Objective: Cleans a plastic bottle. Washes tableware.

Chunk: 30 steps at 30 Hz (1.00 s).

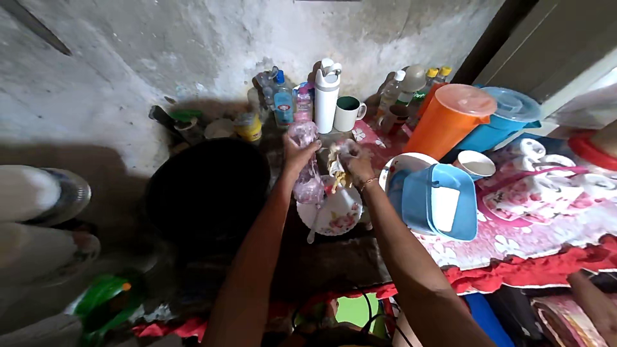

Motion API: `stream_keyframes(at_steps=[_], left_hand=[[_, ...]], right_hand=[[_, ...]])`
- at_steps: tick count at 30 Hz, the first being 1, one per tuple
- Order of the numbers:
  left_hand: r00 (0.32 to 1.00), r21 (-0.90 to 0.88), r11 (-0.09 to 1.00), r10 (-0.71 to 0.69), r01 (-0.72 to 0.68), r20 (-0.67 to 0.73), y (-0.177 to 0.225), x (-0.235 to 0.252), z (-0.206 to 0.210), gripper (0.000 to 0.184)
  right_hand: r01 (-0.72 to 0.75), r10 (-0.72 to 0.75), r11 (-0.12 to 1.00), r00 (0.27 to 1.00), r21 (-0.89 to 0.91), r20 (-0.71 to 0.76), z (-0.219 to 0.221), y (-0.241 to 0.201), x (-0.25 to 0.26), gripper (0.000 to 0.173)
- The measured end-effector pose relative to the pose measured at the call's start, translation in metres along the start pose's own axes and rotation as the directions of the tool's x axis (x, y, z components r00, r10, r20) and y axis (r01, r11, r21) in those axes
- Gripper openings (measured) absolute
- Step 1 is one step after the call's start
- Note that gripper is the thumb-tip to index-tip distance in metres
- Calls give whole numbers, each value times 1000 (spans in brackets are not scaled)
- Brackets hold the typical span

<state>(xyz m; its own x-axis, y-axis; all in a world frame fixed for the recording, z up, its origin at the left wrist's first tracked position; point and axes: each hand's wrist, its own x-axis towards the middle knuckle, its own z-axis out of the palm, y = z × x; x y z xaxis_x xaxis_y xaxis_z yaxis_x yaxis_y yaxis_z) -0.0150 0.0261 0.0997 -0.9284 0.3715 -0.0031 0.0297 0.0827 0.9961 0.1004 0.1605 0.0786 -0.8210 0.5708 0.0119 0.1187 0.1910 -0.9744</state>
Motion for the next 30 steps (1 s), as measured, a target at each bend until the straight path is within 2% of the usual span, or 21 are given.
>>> stream_keyframes(at_steps=[1,3,5,10,13,16,19,20,24,30], left_hand=[[999,3,999,-46,46,-8,-3,8,0,97],[990,4,991,-134,134,-51,-16,24,-1,97],[978,8,983,-179,181,-110,-30,39,-3,99],[952,-88,979,-201,185,-229,-56,70,2,102],[950,-183,979,-143,95,-276,-60,81,2,102],[943,-149,988,-82,35,-321,-73,91,2,104],[929,87,996,21,12,-369,-89,98,0,100],[924,107,994,49,-9,-380,-94,101,0,98],[935,134,987,-33,86,-354,-84,103,-3,91],[925,49,998,-13,34,-379,-88,119,3,92]], right_hand=[[3,4,986,999,-166,44,2,-7,0,38],[-16,91,885,986,-464,140,8,-25,6,43],[10,107,808,981,-589,163,17,-42,19,40],[240,-119,684,969,-689,219,44,-105,76,31],[361,-223,530,932,-767,284,80,-147,111,35],[455,-285,326,883,-828,373,118,-171,146,37],[512,-257,150,846,-846,467,149,-181,174,37],[517,-224,116,845,-848,485,157,-183,178,35],[461,-78,95,887,-883,455,176,-194,191,31],[442,-9,5,897,-897,442,191,-195,202,32]])
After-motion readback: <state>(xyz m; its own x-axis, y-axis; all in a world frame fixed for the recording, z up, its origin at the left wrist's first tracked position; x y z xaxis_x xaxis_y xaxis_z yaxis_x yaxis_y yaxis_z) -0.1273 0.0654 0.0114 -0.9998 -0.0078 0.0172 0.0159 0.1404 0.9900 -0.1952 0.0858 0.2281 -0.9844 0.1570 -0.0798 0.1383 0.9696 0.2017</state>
